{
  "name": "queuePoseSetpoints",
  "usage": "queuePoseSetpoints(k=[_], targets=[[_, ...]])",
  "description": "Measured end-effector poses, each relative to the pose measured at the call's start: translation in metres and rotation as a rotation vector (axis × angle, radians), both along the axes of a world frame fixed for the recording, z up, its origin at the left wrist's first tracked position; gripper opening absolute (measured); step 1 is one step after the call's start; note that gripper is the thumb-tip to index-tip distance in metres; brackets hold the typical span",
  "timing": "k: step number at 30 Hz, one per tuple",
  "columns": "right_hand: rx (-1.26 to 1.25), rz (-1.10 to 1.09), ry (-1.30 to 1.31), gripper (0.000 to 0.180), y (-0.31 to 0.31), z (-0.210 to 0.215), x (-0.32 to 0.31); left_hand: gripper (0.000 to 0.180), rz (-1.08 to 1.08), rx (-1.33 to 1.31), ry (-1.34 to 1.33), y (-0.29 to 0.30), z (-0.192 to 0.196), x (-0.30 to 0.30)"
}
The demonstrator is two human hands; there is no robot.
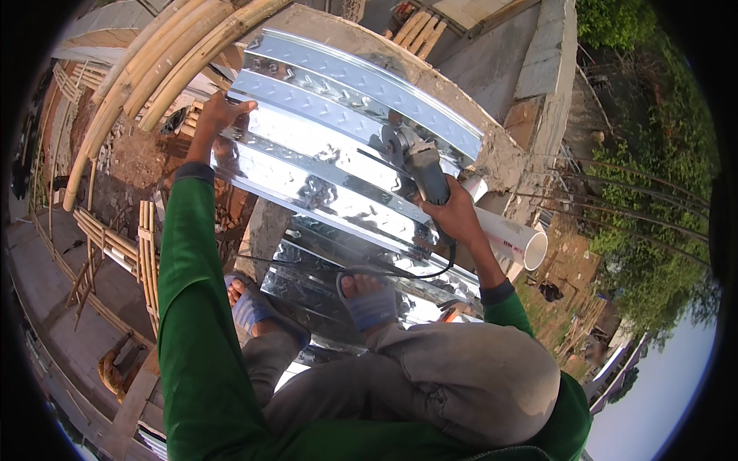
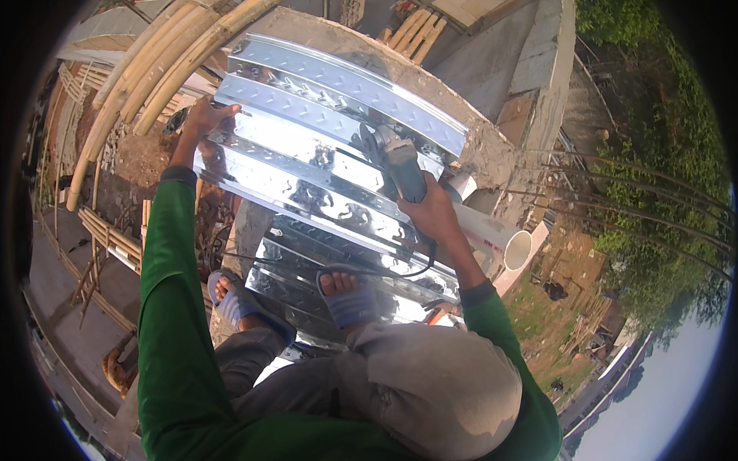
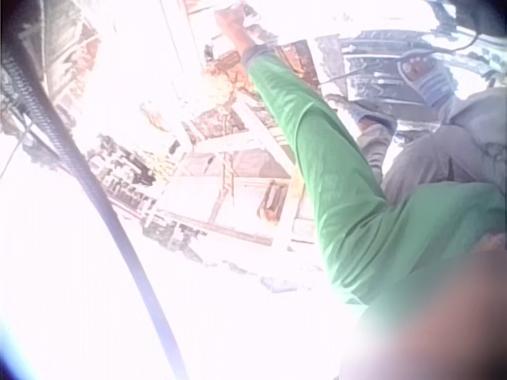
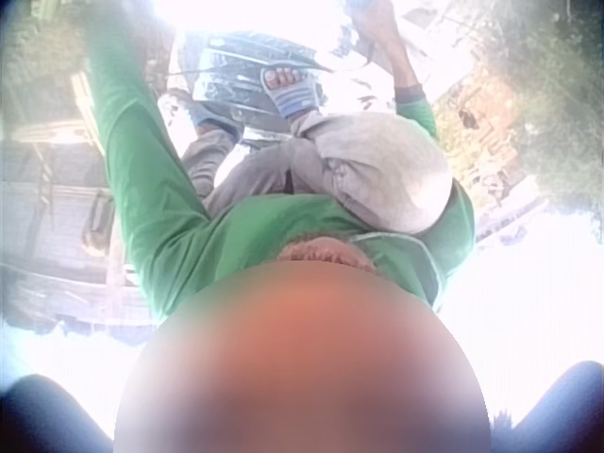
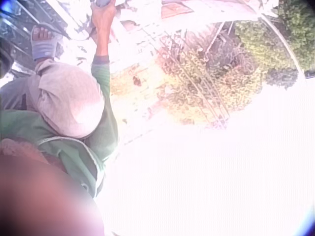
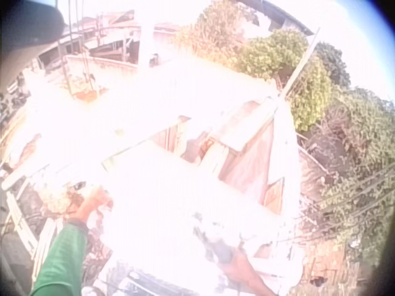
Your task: The person uses an angle grinder to cut a hole in a corrugated metal sheet, then uses a hammer to break out the cut section. The person handles the metal sheet and tools while working on a construction site.
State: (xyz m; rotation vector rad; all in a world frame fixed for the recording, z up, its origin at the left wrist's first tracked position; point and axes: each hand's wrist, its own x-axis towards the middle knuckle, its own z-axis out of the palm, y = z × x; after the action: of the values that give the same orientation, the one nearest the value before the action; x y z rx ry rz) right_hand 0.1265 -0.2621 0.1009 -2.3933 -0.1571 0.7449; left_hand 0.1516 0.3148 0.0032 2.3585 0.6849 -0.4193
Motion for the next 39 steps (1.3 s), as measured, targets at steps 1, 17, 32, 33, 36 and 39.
queuePoseSetpoints(k=[1,17,32,33,36,39], targets=[[-0.003,-0.008,0.008,0.080,0.001,0.000,0.001,0.093,-0.007,-0.032,0.026,0.000,0.001,0.000],[-0.063,0.019,0.002,0.080,0.004,0.003,0.002,0.089,-0.008,-0.027,-0.062,-0.004,0.004,-0.004],[-0.036,-0.031,0.007,0.076,0.008,0.006,-0.002,0.063,-0.034,0.068,-0.056,0.007,-0.018,-0.001],[-0.033,-0.022,-0.001,0.076,0.008,0.006,-0.003,0.063,-0.037,0.060,-0.064,0.008,-0.021,-0.001],[-0.049,-0.009,-0.003,0.077,0.007,0.006,-0.003,0.063,-0.030,0.050,-0.080,0.010,-0.027,0.000],[-0.072,0.006,0.019,0.078,0.006,0.006,-0.003,0.072,-0.016,0.091,-0.064,0.012,-0.029,0.001]])
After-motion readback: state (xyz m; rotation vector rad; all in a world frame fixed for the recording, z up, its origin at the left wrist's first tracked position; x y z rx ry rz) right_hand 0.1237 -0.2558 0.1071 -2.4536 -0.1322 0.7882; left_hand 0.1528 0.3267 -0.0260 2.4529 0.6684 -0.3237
